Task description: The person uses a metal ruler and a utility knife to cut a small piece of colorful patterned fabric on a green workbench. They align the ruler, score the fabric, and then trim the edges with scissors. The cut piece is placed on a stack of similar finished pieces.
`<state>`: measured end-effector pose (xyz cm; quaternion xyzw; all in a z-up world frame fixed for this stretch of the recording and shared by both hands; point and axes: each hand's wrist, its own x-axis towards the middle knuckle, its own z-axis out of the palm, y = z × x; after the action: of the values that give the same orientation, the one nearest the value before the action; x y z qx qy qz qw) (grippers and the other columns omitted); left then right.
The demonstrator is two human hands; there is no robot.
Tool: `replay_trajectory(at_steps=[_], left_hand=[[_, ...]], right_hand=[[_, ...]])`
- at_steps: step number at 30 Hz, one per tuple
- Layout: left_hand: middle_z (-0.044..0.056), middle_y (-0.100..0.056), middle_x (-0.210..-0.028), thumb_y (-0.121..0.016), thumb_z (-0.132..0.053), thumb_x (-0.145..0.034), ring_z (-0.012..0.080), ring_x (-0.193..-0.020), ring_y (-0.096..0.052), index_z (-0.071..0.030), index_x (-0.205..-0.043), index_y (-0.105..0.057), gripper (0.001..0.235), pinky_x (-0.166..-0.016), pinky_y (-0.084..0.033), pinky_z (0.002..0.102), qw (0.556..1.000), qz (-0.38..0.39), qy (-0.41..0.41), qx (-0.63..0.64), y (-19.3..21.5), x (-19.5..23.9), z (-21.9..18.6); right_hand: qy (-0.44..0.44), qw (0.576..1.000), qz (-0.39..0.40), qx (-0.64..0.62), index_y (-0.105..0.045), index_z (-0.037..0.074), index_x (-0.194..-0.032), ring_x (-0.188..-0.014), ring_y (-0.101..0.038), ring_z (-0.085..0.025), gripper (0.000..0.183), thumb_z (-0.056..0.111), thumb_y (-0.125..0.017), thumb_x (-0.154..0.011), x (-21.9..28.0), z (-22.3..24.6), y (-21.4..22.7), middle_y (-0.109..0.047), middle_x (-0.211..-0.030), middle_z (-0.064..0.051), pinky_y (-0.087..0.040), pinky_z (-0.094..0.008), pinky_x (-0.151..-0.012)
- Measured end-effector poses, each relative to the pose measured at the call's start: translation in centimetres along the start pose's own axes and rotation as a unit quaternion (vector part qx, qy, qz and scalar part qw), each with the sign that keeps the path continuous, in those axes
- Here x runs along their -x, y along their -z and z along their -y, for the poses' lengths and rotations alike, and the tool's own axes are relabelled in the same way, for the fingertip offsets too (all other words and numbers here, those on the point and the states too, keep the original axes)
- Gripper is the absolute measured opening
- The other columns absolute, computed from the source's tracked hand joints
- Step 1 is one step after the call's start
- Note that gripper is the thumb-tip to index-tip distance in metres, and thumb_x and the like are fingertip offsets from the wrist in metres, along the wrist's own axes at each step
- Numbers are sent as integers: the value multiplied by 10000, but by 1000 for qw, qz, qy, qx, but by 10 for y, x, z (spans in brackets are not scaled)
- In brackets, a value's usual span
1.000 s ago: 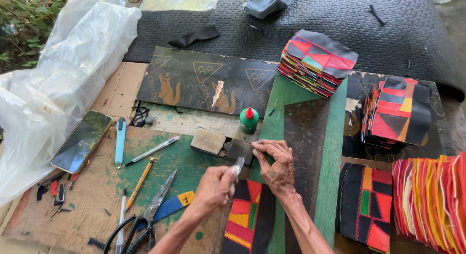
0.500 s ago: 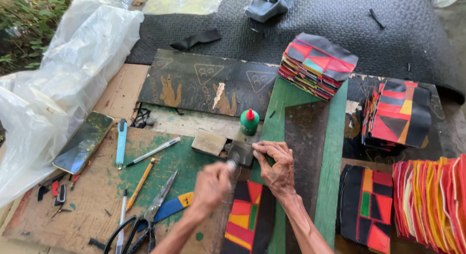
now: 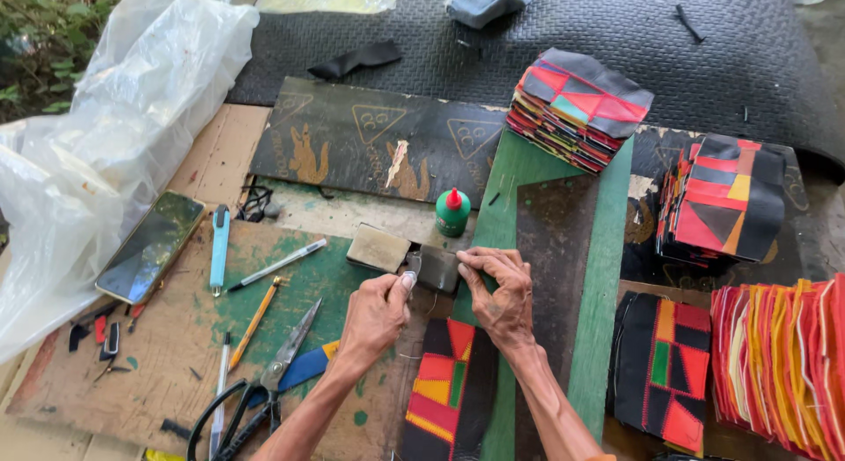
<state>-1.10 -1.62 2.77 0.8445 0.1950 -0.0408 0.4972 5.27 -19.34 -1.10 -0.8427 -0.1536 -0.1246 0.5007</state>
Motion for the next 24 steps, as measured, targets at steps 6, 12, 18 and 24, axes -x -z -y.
replay_trajectory(at_steps=[6,12,18,24], left_hand=[[126,-588,-531,-577,-347,-1007,178,-477,-570,2,-709,-648,465,-491,-451,381,999,-19,-29,-32,0,-7,4],[132,-566,-558,-543,-283,-987,175,-496,-560,-19,-779,-652,353,-488,-453,399,996,-23,-86,-22,-7,-12,26],[140,-646,-664,-556,-238,-958,175,-588,-646,-33,-800,-690,292,-519,-507,353,965,-83,-247,-27,-4,-22,29],[136,-657,-567,-563,-374,-1023,216,-514,-665,16,-781,-673,472,-524,-498,390,999,-7,-17,-35,10,-21,8]], right_hand=[[0,1000,-10,5,-802,107,-982,-1049,-651,-200,141,115,-789,-842,0,-2,-1,-773,-1063,3,-419,-413,-973],[-5,1000,-9,9,-811,121,-1000,-1055,-654,-197,160,121,-786,-842,-1,0,1,-773,-1058,-5,-424,-390,-924],[5,1000,-16,1,-810,122,-1015,-1057,-658,-189,165,125,-782,-852,-10,6,1,-777,-1069,-8,-425,-366,-920],[-1,1000,-7,2,-812,121,-1004,-1048,-651,-189,162,132,-787,-844,-9,4,1,-778,-1061,-2,-419,-365,-904]])
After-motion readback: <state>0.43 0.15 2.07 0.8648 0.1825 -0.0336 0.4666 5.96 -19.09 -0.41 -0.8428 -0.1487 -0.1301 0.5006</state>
